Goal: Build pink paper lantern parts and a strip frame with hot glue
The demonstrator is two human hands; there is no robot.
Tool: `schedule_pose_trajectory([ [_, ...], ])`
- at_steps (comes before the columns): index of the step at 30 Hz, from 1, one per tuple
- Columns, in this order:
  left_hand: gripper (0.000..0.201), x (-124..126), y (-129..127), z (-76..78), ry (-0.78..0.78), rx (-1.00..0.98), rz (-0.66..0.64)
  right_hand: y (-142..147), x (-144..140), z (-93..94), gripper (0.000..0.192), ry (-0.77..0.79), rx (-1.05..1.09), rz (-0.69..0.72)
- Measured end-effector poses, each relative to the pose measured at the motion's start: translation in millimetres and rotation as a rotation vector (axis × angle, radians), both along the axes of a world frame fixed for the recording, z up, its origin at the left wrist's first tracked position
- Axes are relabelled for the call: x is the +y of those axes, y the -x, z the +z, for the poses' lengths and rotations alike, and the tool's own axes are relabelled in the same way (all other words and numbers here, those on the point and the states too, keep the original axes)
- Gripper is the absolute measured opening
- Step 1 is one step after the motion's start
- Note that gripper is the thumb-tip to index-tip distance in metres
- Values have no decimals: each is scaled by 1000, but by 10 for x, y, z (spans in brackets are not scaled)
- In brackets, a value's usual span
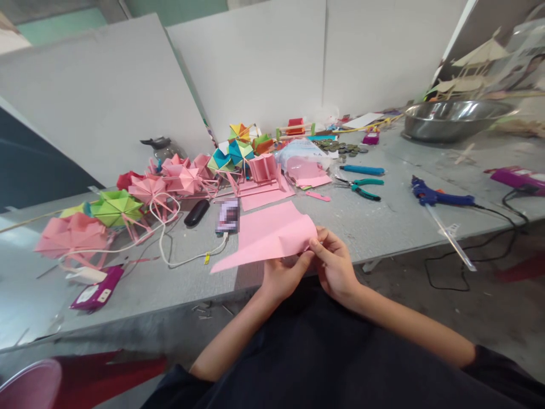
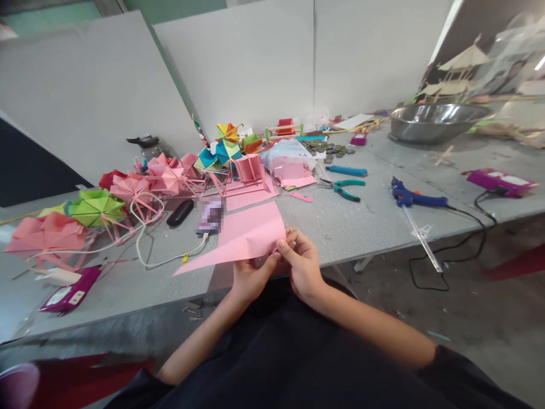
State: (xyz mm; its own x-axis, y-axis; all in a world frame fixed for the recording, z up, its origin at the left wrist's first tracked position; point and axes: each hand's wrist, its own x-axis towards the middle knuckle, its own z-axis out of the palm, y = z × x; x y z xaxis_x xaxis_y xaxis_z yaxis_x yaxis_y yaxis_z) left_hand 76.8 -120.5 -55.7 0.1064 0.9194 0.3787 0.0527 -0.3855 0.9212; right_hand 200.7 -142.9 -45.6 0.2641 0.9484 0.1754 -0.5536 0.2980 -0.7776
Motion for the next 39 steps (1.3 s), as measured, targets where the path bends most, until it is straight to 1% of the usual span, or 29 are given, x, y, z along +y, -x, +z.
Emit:
schedule_pose_trajectory([
  [5, 20, -23, -49, 127, -181, -14, 40, 12, -22, -33, 42, 67, -8, -55],
  [8, 17, -57, -45, 139, -240, 11, 101, 4, -36, -35, 41, 73, -49, -49],
  [11, 20, -76, -42, 123, -210, 24, 154, -1, -38, -32, 42, 92, -59, 32],
  [14, 22, -74, -41, 123, -172, 53, 166, -18, -23, -37, 45, 133, -77, 100],
  [19, 26, -75, -49, 139, -134, 63, 193, -55, -3, -35, 48, 132, -130, 153],
  [22, 28, -83, -57, 134, -116, 63, 170, -67, -2, -22, 48, 129, -158, 167],
  [24, 26, -81, -62, 122, -119, 58, 163, -70, -1, -15, 48, 134, -174, 173],
  [26, 22, -74, -64, 98, -152, 42, 193, -72, -1, -13, 47, 135, -199, 175],
  [28, 23, -65, -63, 63, -176, 38, 228, -70, 0, -13, 47, 130, -230, 170],
  [30, 25, -60, -60, 22, -161, 45, 234, -66, -2, -13, 49, 126, -255, 159],
  [33, 27, -63, -58, -20, -129, 46, 209, -58, -8, -14, 51, 130, -265, 141],
  [36, 28, -73, -62, -11, -146, 6, 208, -50, -15, -16, 52, 118, -249, 124],
  [39, 29, -84, -65, 34, -139, -7, 178, -45, -15, -16, 54, 99, -239, 118],
])
